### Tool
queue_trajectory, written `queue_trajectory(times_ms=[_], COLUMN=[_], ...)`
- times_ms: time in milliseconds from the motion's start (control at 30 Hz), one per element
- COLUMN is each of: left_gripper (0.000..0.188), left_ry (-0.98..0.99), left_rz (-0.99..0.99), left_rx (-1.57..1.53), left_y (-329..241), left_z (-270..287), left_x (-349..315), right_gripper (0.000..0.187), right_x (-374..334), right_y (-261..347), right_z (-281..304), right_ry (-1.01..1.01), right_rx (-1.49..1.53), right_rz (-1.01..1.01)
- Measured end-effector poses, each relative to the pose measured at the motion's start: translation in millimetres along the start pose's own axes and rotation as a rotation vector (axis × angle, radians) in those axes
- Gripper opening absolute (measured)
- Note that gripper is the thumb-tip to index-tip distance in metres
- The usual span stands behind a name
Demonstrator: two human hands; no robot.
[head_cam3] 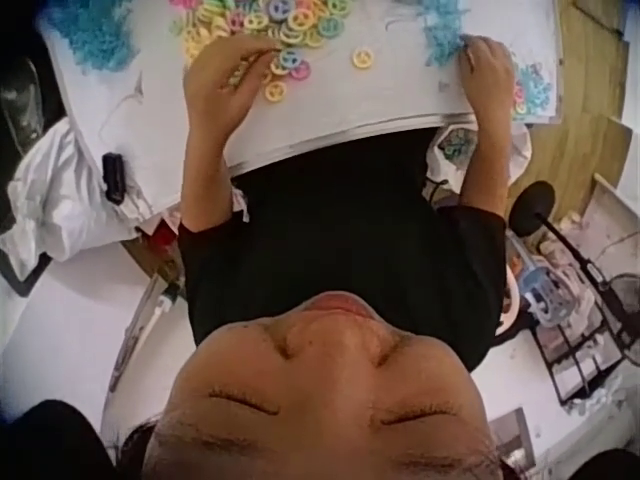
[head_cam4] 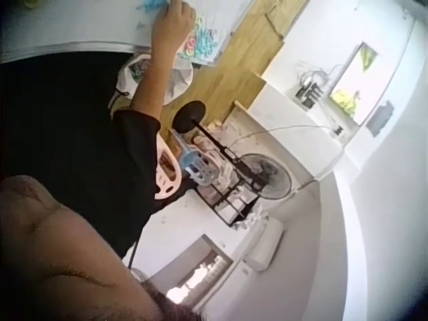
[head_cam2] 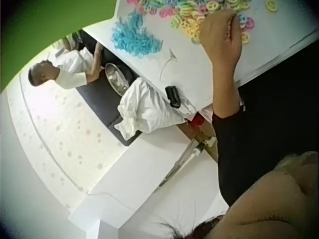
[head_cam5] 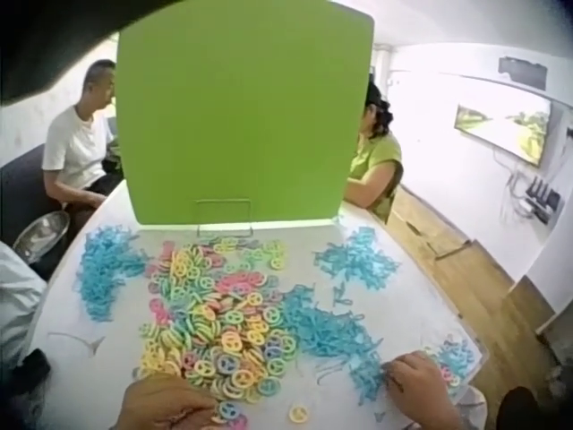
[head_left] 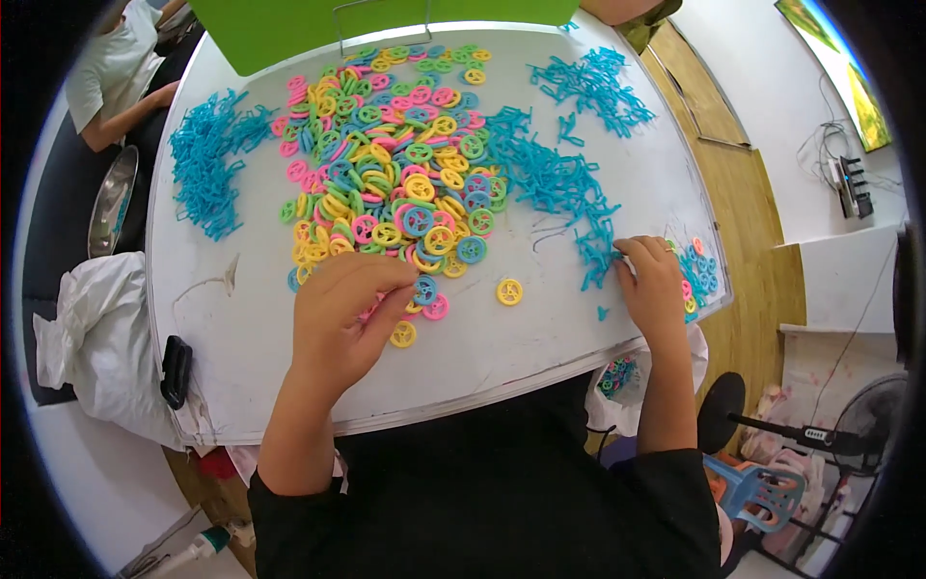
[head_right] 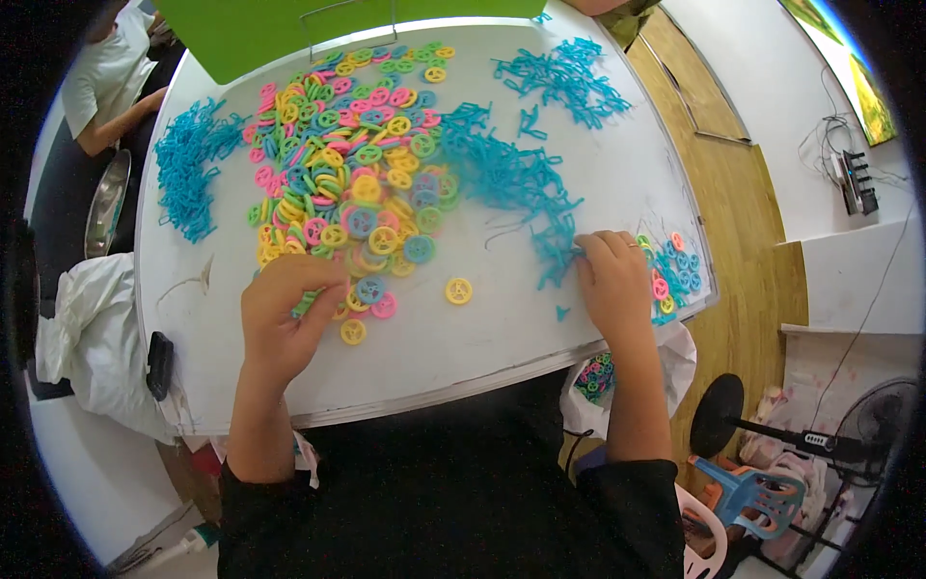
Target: Connecting colorful smiley-face plastic links together at a white table.
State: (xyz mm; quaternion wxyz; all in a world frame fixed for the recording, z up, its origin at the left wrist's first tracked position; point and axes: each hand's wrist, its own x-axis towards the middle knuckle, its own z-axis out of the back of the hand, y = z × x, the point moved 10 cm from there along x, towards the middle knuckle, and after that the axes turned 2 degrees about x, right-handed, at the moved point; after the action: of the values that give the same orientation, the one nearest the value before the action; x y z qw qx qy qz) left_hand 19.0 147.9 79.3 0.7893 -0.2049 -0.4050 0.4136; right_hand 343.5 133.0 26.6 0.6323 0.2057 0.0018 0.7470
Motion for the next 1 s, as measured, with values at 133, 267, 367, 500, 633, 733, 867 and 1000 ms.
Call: queue_trajectory(times_ms=[133, 267, 367, 500, 633, 733, 867, 1000], left_gripper=[0.015, 0.016, 0.024, 0.03, 0.027, 0.023, 0.019, 0.015], left_ry=[-0.001, 0.002, -0.062, -0.03, 0.045, 0.148, 0.058, -0.156], left_rz=[-0.019, 0.013, -0.008, 0.006, -0.05, 0.141, 0.22, 0.35], left_rx=[0.003, 0.003, -0.046, -0.198, -0.203, -0.184, -0.336, -0.42], left_y=[-1, 7, 4, -2, -17, 3, 13, 36], left_z=[1, 2, 6, 9, -3, -14, -4, 14], left_x=[-3, -3, -2, -5, -3, -12, -11, -20], right_gripper=[0.018, 0.015, 0.015, 0.019, 0.018, 0.015, 0.019, 0.027], right_x=[6, 9, 8, 30, 39, 51, 61, 66], right_y=[0, 4, 16, 128, 172, 182, 194, 168], right_z=[-5, 26, 41, 12, -9, -14, -18, 2], right_ry=[-0.019, -0.193, -0.226, 0.179, 0.251, 0.268, 0.231, 0.152], right_rx=[0.048, 0.048, 0.307, 0.772, 0.84, 0.952, 0.978, 0.622], right_rz=[0.03, -0.064, -0.164, 0.215, 0.233, 0.173, 0.271, 0.177])
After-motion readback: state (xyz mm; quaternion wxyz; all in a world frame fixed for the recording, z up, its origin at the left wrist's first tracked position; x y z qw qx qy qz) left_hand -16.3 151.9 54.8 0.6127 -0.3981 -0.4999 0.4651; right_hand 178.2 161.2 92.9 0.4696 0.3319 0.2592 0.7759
